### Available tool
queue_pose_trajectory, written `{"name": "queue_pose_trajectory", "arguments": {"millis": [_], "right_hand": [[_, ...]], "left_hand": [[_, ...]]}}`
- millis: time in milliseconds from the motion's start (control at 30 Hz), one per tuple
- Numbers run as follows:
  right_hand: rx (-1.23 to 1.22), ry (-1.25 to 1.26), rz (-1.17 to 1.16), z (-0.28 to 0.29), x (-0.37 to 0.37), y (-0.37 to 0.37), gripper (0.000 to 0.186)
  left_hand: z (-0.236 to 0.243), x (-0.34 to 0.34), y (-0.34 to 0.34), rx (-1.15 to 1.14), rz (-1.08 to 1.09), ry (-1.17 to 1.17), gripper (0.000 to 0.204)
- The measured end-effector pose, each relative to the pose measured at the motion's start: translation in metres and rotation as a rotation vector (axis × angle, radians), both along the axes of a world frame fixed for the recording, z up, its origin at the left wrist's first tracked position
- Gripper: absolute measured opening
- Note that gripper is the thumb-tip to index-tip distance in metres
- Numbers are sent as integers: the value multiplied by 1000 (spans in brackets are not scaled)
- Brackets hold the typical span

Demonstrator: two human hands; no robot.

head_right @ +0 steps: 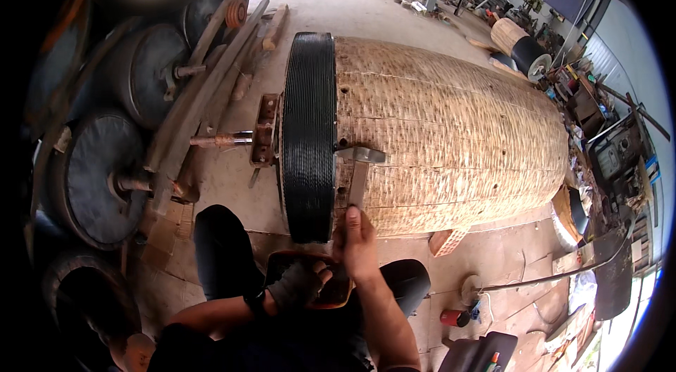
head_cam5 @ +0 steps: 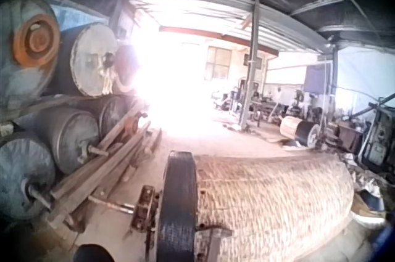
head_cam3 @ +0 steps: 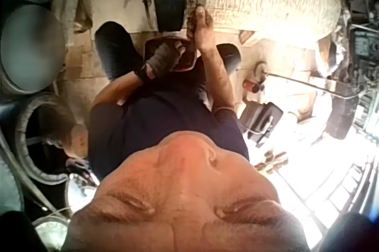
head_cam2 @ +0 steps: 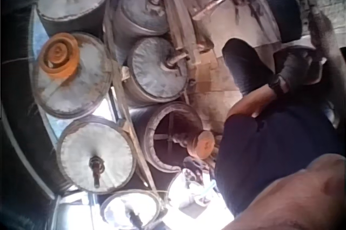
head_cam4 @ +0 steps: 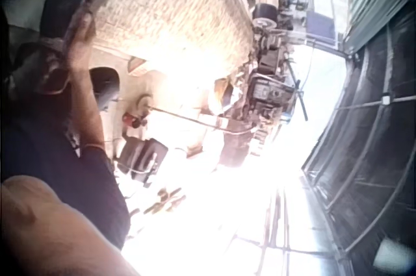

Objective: The person kneels beside a large woven basket and repeatedly hammers small metal fasteners along its black rim to secure it. The person uses a hammer and metal fasteners to attach the rim to the basket body.

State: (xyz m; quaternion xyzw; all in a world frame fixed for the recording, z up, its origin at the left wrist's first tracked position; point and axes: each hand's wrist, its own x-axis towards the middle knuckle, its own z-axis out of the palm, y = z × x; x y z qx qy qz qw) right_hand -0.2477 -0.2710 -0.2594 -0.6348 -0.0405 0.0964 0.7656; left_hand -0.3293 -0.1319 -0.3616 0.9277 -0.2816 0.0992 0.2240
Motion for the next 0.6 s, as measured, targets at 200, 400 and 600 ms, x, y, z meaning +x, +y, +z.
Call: {"name": "queue_pose_trajectory", "arguments": {"millis": [200, 400, 600], "right_hand": [[-23, -3, -18, 6, -3, 1, 43], [-677, -647, -433, 1, 2, -10, 24], [-779, -687, -426, 10, 0, -13, 21]], "left_hand": [[3, 16, 9, -75, 41, -65, 27], [105, 46, 26, -162, 129, -482, 33], [152, 125, 42, -306, 259, -878, 41]]}}
